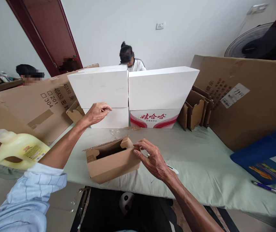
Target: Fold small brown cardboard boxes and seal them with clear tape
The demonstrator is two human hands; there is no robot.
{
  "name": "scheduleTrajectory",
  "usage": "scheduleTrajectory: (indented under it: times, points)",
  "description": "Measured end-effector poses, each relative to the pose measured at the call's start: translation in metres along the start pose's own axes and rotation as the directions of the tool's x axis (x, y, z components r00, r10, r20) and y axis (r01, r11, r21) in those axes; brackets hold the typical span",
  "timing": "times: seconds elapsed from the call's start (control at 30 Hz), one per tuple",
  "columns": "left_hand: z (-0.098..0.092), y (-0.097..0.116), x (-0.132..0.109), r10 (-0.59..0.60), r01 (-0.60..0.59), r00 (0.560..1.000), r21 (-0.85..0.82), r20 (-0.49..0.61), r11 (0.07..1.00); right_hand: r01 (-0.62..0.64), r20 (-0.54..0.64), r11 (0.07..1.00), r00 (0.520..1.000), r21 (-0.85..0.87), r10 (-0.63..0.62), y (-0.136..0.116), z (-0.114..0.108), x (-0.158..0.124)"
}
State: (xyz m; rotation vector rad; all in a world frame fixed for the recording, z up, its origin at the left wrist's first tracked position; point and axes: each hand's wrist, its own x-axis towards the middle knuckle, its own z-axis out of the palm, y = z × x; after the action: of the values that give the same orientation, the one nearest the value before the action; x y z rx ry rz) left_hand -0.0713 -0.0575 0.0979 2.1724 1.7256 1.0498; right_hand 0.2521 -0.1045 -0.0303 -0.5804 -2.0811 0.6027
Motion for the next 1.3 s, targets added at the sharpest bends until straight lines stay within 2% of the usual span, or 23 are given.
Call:
scheduleTrajectory:
  times: [0.1,0.17,0.27,0.37,0.47,0.6,0.7,0.8,0.87,0.93,1.03,1.1,1.17,1.3]
  points:
    - [-0.019,0.024,-0.054,0.109,-0.114,0.990,0.050,0.092,0.992,0.024,-0.003,1.000,1.000,0.012,-0.024,-0.001,-0.002,-0.001]
    - [-0.027,0.033,-0.101,0.091,-0.105,0.984,0.089,0.153,0.990,0.040,-0.004,0.999,0.999,0.019,-0.040,0.000,-0.002,-0.001]
    - [-0.025,0.029,-0.163,0.007,-0.028,0.987,0.124,0.161,0.992,0.075,0.002,0.997,0.997,0.028,-0.076,0.003,-0.002,0.000]
    - [-0.009,0.014,-0.196,-0.077,0.057,0.984,0.130,0.159,0.990,0.132,0.017,0.991,0.991,0.005,-0.132,0.003,-0.006,0.000]
    - [0.006,0.007,-0.201,-0.170,0.161,0.976,0.071,0.139,0.984,0.241,0.063,0.967,0.970,-0.085,-0.236,-0.004,-0.016,-0.005]
    - [0.018,0.015,-0.196,-0.309,0.308,0.946,0.025,0.095,0.951,0.339,0.173,0.904,0.937,-0.260,-0.302,-0.021,-0.030,-0.019]
    - [0.026,0.024,-0.198,-0.296,0.285,0.950,0.110,0.101,0.952,0.346,0.228,0.902,0.929,-0.257,-0.291,-0.031,-0.039,-0.022]
    - [0.032,0.031,-0.202,-0.271,0.243,0.960,0.273,0.070,0.931,0.334,0.293,0.927,0.916,-0.172,-0.275,-0.035,-0.043,-0.009]
    - [0.033,0.034,-0.204,-0.272,0.236,0.960,0.339,0.062,0.911,0.342,0.383,0.933,0.881,-0.111,-0.278,-0.035,-0.040,0.005]
    - [0.032,0.037,-0.203,-0.273,0.235,0.960,0.345,0.067,0.909,0.378,0.484,0.924,0.820,-0.057,-0.306,-0.033,-0.032,0.019]
    - [0.027,0.037,-0.202,-0.274,0.242,0.959,0.294,0.075,0.925,0.461,0.603,0.887,0.716,-0.030,-0.352,-0.031,-0.018,0.036]
    - [0.023,0.033,-0.203,-0.274,0.249,0.956,0.211,0.101,0.945,0.510,0.627,0.858,0.686,-0.052,-0.369,-0.029,-0.013,0.042]
    - [0.020,0.026,-0.206,-0.276,0.262,0.951,0.105,0.138,0.959,0.535,0.591,0.838,0.712,-0.106,-0.379,-0.027,-0.013,0.042]
    - [0.019,0.001,-0.218,-0.267,0.287,0.950,-0.109,0.164,0.952,0.446,0.419,0.880,0.839,-0.164,-0.347,-0.018,-0.024,0.033]
